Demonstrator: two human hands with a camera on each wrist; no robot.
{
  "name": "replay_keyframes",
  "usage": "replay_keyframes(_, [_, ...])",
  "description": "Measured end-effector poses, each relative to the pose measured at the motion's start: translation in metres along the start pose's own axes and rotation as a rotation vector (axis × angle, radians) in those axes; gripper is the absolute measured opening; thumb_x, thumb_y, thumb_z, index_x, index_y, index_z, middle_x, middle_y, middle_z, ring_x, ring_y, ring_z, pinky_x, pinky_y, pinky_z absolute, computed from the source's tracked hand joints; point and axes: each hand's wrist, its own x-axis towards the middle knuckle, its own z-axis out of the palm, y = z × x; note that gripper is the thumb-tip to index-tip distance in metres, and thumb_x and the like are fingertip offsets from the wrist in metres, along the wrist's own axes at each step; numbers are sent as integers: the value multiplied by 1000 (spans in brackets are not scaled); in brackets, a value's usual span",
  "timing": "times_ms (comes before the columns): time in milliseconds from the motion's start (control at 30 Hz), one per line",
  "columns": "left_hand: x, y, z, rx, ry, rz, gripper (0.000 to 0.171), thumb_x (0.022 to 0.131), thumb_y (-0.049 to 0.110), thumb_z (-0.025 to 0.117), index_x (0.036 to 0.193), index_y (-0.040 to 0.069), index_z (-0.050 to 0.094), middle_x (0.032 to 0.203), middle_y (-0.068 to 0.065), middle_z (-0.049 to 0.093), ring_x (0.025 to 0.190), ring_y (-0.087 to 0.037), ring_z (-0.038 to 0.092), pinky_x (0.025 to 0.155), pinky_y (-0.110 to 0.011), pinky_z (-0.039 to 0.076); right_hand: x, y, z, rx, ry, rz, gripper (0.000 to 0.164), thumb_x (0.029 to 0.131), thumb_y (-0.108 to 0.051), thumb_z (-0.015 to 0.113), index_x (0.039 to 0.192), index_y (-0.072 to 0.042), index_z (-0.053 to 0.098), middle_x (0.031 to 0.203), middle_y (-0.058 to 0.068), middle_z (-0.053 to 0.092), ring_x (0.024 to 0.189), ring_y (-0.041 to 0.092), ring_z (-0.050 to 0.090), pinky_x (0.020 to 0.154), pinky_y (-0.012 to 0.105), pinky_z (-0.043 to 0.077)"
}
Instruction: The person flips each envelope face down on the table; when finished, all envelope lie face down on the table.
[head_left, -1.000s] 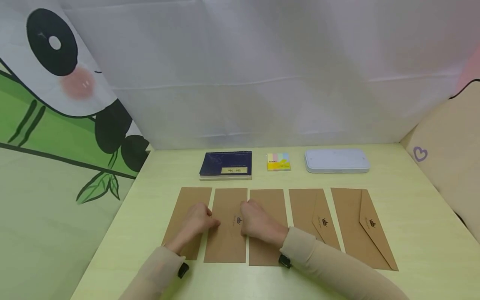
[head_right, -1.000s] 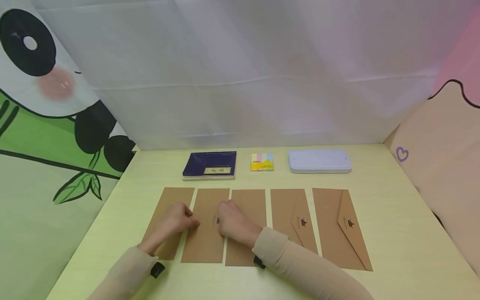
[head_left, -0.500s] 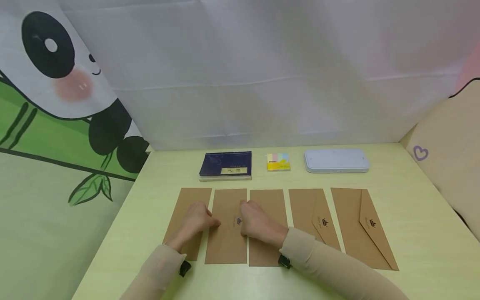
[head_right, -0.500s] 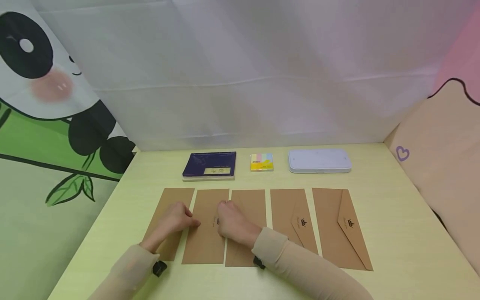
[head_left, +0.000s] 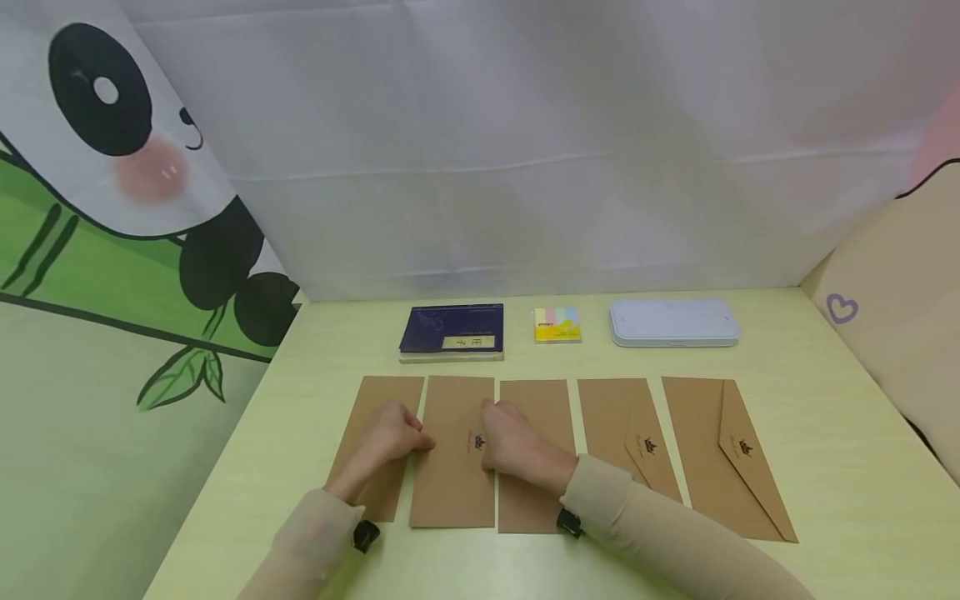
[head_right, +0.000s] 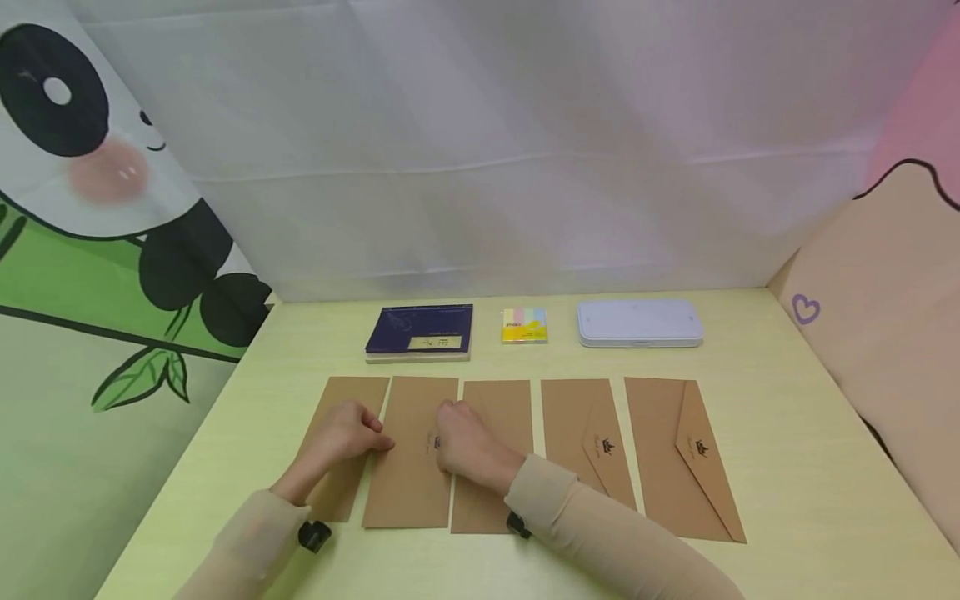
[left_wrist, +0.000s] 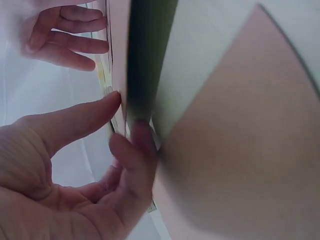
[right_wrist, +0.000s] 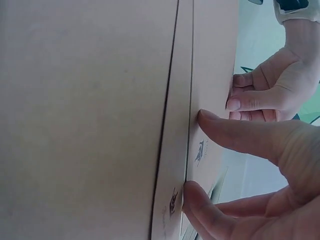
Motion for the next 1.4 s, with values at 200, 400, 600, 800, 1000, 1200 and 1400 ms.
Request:
replay_keyframes(200, [-1,-9,-4,-151,14,12,17,67,3,82,75,2,66,70,-3,61,64,-16,56,58,-29,47,1,0,-1,5,-6,8,66,52,2,87,109,7,54,80,9,52,67,19,49,50,26,45])
replay_keyframes(400, [-5,-13,-8,-342,3,33,19,72,-6,77,88,-3,67,76,-8,67,69,-18,64,65,-31,53,1,1,-2,40,-11,20,72,51,2,88,114,9,52,79,9,52,66,19,48,50,26,45])
replay_keyframes(600, [-8,-15,-9,-536,-24,55,31,76,-12,71,106,-9,64,90,-16,68,79,-23,67,69,-35,54,2,4,-3,98,-28,25,76,54,-2,88,119,11,51,76,8,52,62,19,47,48,27,43])
replay_keyframes(800, [-10,-17,-9,-669,-94,93,40,81,-11,67,120,-12,58,106,-23,65,86,-24,67,73,-36,54,-1,6,-6,190,-48,35,53,58,-12,90,96,4,58,70,6,47,56,17,44,47,28,38])
replay_keyframes(1000, [-7,-22,-8,-784,-198,164,47,86,-4,64,130,-14,49,120,-28,58,94,-24,65,78,-36,52,-1,9,-7,178,-32,-28,47,61,-23,91,85,-2,57,66,3,48,57,15,44,49,27,37])
replay_keyframes(1200, [-7,-21,-5,-866,-288,164,46,92,2,58,134,-12,44,119,-23,60,96,-25,65,81,-38,51,-2,8,-9,189,-28,-63,49,64,-32,89,86,-2,58,63,1,44,54,13,42,47,26,33])
replay_keyframes(1400, [-9,-17,-1,-947,-378,135,47,98,17,54,137,-8,44,122,-17,59,102,-29,62,85,-41,49,-2,5,-8,229,-28,-75,62,71,-38,84,112,0,59,62,-1,48,52,10,45,46,26,35])
